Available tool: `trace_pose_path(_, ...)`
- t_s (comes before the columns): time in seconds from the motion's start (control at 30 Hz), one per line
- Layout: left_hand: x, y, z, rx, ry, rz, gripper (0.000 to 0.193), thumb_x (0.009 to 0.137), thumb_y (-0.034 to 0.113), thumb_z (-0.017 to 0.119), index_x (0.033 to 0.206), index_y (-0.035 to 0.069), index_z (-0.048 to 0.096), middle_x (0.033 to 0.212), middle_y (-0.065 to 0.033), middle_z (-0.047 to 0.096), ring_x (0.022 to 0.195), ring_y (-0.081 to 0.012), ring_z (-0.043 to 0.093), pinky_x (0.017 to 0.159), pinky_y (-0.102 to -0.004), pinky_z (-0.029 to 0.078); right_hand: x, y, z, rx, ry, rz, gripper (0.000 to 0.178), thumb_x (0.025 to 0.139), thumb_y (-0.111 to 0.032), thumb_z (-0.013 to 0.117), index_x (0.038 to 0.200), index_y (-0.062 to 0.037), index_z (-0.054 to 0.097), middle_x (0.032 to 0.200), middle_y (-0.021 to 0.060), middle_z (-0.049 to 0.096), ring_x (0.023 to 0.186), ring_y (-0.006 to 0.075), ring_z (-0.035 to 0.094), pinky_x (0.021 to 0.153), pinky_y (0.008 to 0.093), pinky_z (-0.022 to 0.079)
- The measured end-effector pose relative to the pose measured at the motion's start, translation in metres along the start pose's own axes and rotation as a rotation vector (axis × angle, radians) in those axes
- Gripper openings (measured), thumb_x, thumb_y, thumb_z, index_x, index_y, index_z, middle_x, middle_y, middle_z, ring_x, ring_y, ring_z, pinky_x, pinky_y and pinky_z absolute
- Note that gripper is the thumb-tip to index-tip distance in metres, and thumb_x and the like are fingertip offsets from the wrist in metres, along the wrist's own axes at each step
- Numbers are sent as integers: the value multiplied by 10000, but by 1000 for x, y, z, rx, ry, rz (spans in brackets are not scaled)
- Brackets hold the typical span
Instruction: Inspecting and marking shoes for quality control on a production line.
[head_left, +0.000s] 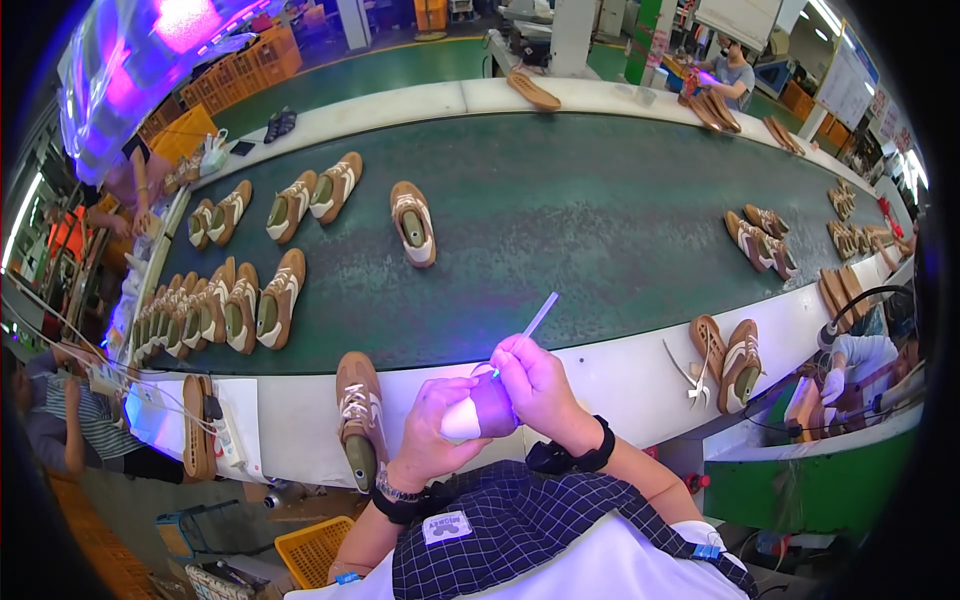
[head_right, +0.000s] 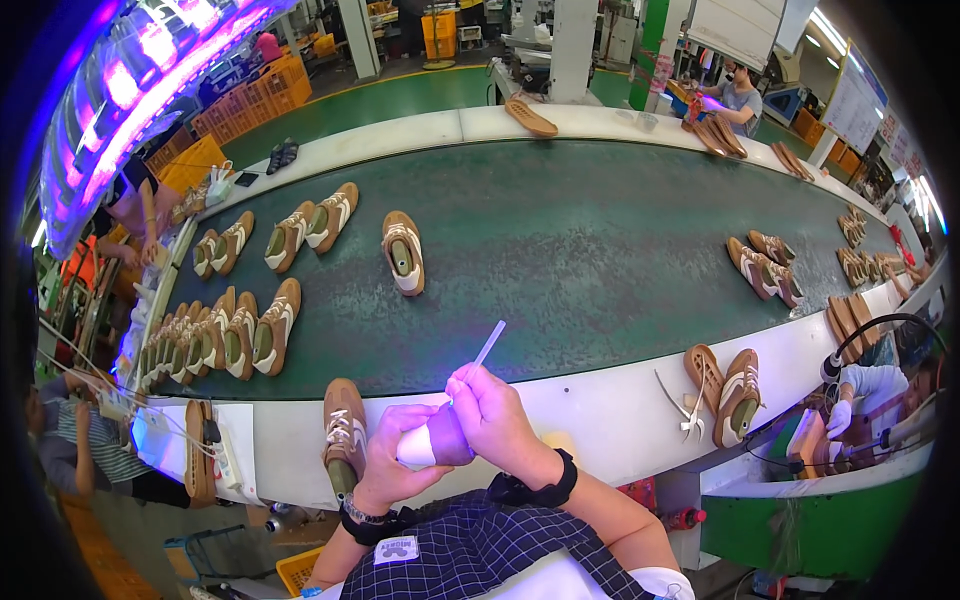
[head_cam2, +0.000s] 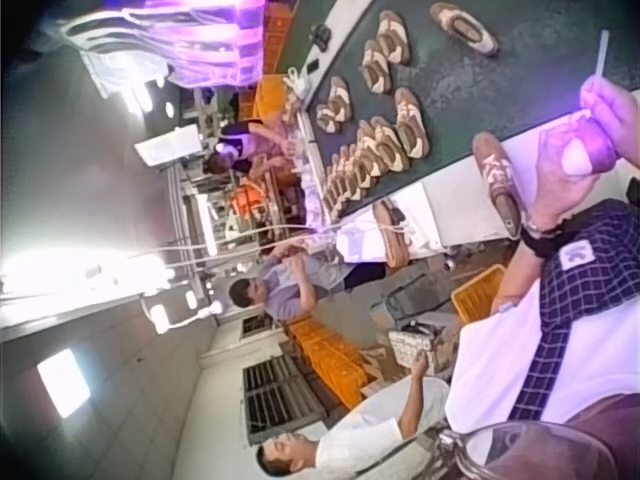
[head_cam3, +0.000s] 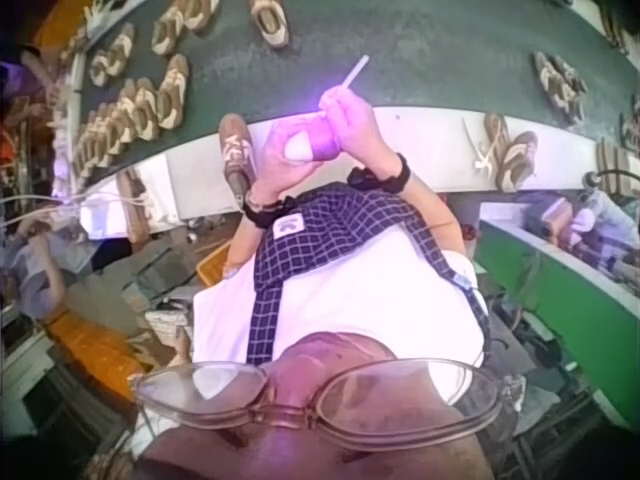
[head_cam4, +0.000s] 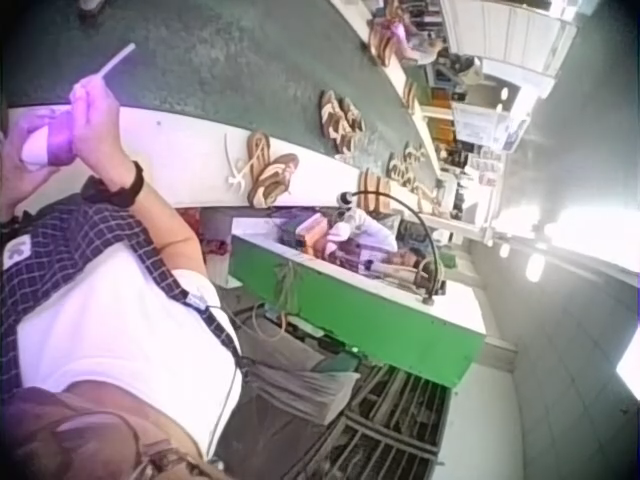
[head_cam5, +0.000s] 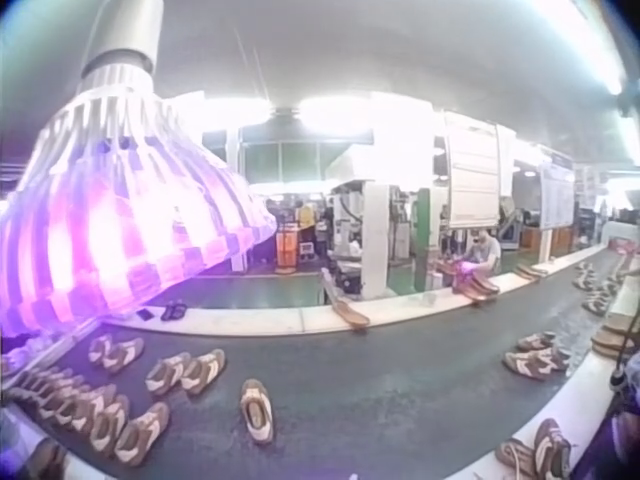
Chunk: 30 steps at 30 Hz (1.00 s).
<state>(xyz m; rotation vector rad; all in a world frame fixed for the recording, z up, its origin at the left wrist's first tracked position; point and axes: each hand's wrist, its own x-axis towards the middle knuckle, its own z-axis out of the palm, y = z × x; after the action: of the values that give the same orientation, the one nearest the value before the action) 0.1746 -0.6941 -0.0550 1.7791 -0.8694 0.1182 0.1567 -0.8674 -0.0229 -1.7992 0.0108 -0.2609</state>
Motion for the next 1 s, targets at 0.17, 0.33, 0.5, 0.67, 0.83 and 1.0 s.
trace_pose_path(0.17, 2, -2, 0, -6, 0, 9, 610, 551, 125, 816, 1049, 51, 471, 1087, -141, 592, 980, -315, 562, 839, -388, 468, 1, -1, -1, -11, -7, 13, 132, 918, -126, 465, 887, -20, 537, 770, 40, 571, 718, 106, 538, 662, 257, 447)
trace_pose_path(0.33, 2, -1, 1, -10, 2, -1, 604, 551, 123, 814, 1042, 52, 469, 1085, -139, 593, 983, -311, 560, 839, -386, 468, 1, 1, -2, -36, 18, -36, 126, 915, -120, 468, 883, -20, 538, 761, 47, 574, 707, 113, 542, 649, 263, 449)
trace_pose_path(0.5, 3, -1, 2, -13, 7, -8, 600, 550, 120, 812, 1039, 51, 469, 1083, -139, 594, 983, -310, 559, 839, -386, 466, 2, 4, -3, -28, 28, -68, 132, 906, -123, 477, 886, -7, 539, 761, 88, 580, 692, 166, 563, 635, 291, 455)
trace_pose_path(0.67, 4, -2, 2, -10, -2, -22, 599, 550, 123, 812, 1036, 49, 471, 1081, -142, 595, 978, -314, 559, 838, -388, 466, 4, 2, -3, -15, 25, -53, 137, 897, -121, 482, 889, 4, 539, 768, 127, 586, 687, 221, 587, 632, 319, 464)
trace_pose_path(0.83, 5, -2, 3, -19, -4, -26, 601, 547, 130, 814, 1034, 48, 470, 1080, -143, 595, 977, -314, 560, 836, -389, 466, 3, 3, -6, -36, 26, -84, 139, 897, -119, 479, 882, 5, 541, 765, 124, 586, 685, 224, 586, 634, 320, 464)
trace_pose_path(1.0, 6, -2, 4, -12, -6, -16, 608, 544, 128, 815, 1037, 49, 469, 1079, -142, 593, 985, -309, 560, 839, -387, 467, 2, 6, -6, -26, 34, -109, 136, 894, -117, 483, 870, 3, 542, 764, 120, 586, 686, 220, 587, 635, 318, 465)
